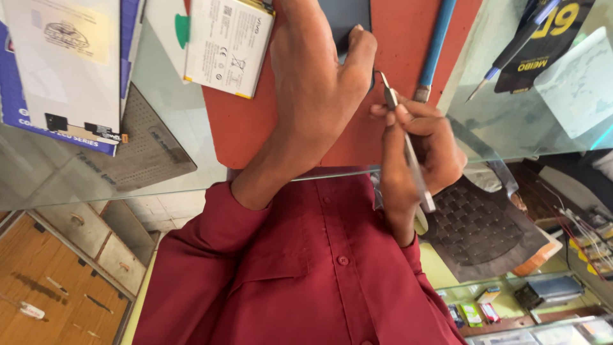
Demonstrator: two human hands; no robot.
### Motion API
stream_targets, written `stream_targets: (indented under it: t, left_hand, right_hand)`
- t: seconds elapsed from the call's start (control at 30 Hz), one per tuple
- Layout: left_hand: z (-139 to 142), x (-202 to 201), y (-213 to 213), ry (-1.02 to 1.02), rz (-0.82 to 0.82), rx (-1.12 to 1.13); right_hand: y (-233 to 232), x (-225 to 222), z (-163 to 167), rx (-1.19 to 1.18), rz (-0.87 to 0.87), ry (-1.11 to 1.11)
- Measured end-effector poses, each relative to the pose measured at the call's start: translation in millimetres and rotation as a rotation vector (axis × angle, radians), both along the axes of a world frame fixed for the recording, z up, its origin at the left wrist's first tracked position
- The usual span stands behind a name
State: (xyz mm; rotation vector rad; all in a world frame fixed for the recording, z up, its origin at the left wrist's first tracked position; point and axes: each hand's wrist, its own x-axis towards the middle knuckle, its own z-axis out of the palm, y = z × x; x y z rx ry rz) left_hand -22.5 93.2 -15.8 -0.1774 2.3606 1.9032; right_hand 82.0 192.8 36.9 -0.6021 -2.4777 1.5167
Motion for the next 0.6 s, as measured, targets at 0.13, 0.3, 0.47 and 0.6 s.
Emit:
stream_targets:
  t: [0.13,0.3,0.47,0.6]
  left_hand:
    - [1,0,0,0.06,-0.001,0.01]
    - [5,0,4,0.047,-0.034,-0.107]
    - [5,0,6,0.0,-0.057,-0.063]
    - [4,1,5,0.063,-0.056,-0.113]
  right_hand:
    - [-5,0,6,0.17,0.021,-0.037]
    - [-4,-3,6,0.498,0.267,0.053]
    - [4,-4,-9,0.459,0.25,0.139]
    - [8,3,-13,0.34,0.144,0.064]
